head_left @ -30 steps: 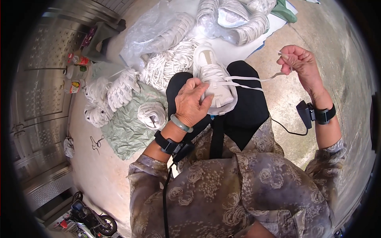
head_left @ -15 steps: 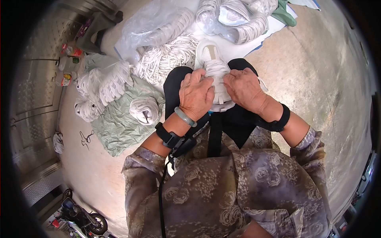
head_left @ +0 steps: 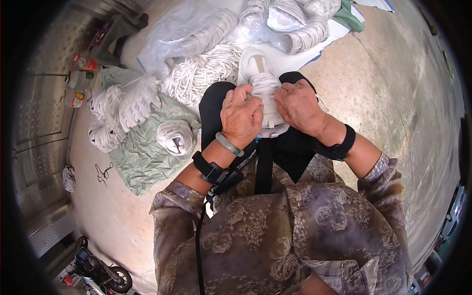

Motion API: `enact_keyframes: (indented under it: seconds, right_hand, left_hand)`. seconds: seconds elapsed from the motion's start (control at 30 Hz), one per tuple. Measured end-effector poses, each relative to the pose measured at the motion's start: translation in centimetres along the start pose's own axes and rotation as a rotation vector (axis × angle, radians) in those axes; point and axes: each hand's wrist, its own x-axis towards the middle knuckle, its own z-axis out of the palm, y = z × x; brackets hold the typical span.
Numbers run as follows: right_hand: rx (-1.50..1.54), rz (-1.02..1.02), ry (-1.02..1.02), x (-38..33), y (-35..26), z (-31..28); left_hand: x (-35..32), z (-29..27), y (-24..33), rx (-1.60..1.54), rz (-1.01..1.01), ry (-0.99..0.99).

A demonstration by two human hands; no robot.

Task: Lacing and tying the laces of white sneakers in a manufacturing or distribution context.

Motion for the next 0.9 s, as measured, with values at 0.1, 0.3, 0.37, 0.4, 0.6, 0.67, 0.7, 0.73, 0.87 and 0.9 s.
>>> enact_keyframes:
  seconds: [0.1,0.3,0.37,0.4,0.6,0.67,0.7,0.73,0.87,0.9]
  right_hand:
    - [-0.028,-0.036,-0.071,0.3,0.2,0.0]
    - [-0.156,-0.004,-0.135,0.6,-0.7,0.0]
    - [-0.227,0.004,-0.149,0.7,-1.2,0.3]
    - [-0.263,0.007,-0.142,0.7,-1.4,0.5]
    - [0.047,0.004,-0.054,1.2,0.3,1.1]
    - [0.215,-0.009,-0.042,1.2,1.1,1.0]
    - [0.265,-0.016,-0.058,1.2,1.5,1.0]
    - [0.316,-0.024,-0.076,1.2,1.7,1.0]
    - [0.227,-0.048,-0.057,1.5,1.0,1.3]
    - [0.162,-0.026,-0.072,1.5,0.7,1.2]
  left_hand:
    - [0.1,0.0,0.0,0.01,0.001,-0.013]
    - [0.2,0.0,0.2,0.007,-0.012,-0.02]
    - [0.2,-0.1,0.4,0.086,0.037,-0.039]
    - [0.2,-0.2,0.4,0.126,0.061,-0.049]
    - [0.5,-0.3,0.2,0.127,0.011,-0.044]
    - [0.6,-0.1,0.0,0.064,-0.018,-0.036]
    - [0.7,0.0,-0.1,0.033,-0.032,-0.033]
    - [0.8,0.1,-0.2,0.014,-0.032,-0.036]
    - [1.1,0.4,-0.4,0.002,-0.049,-0.057]
    - [1.2,0.4,-0.4,0.016,-0.055,-0.06]
